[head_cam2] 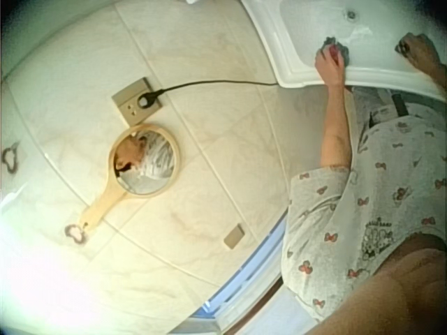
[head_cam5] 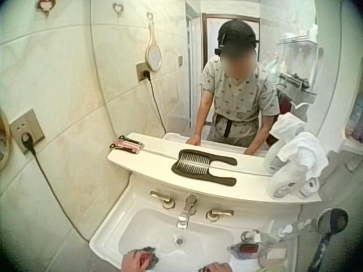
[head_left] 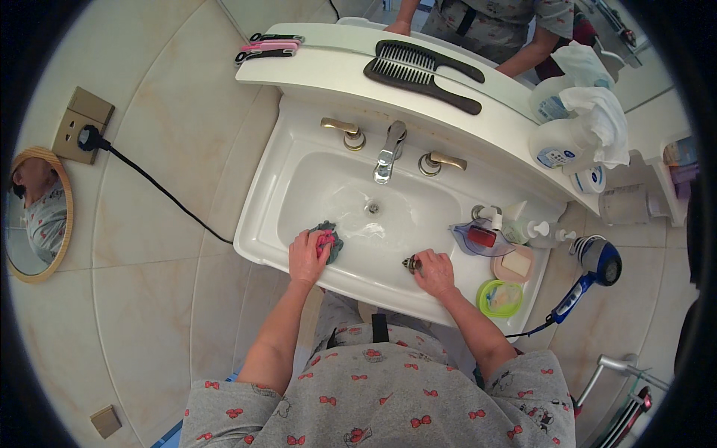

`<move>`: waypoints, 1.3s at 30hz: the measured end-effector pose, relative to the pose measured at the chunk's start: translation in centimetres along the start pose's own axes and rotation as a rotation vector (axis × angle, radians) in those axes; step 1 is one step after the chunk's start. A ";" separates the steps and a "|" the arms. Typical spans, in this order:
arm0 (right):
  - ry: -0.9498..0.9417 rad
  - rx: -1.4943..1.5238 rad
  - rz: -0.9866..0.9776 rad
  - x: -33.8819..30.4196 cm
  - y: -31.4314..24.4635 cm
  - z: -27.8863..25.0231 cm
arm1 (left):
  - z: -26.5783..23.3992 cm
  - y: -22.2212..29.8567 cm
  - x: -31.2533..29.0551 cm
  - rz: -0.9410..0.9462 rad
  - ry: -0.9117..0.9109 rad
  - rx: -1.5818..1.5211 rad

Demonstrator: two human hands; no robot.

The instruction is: The person washes two small cloths under running water in a bathroom sink. They repeatedly wet, rub, and wring the cloths, then rinse them again before finishing.

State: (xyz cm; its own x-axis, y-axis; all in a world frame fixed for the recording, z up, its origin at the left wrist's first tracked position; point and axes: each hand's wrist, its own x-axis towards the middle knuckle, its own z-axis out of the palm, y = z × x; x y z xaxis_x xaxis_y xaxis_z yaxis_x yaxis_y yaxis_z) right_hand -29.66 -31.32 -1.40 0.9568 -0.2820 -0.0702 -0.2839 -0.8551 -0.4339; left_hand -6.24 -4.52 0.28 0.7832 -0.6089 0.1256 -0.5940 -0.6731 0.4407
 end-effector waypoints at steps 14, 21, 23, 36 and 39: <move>-0.017 -0.013 0.011 0.2 -0.1 0.1 | -0.1 0.0 0.0 -0.009 -0.001 -0.011; -0.024 -0.009 0.020 0.2 0.1 0.2 | -0.1 0.0 0.1 -0.007 0.006 -0.010; -0.006 0.015 0.014 0.2 0.1 0.4 | -0.1 -0.1 0.1 -0.007 0.003 -0.014; 0.338 0.262 -0.328 15.3 -12.2 -5.3 | -0.3 -0.4 -0.1 -0.035 0.008 -0.066; 0.314 0.248 -0.389 18.7 -13.3 -6.2 | -0.1 -0.4 -0.2 -0.035 0.029 -0.062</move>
State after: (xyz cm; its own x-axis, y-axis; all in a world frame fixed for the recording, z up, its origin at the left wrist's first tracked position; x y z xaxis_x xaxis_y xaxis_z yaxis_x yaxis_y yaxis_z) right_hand -8.37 -27.87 8.62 0.9129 -0.1146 0.3917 0.1461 -0.8045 -0.5757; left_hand -6.15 -4.10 0.23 0.8086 -0.5727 0.1344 -0.5544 -0.6655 0.4997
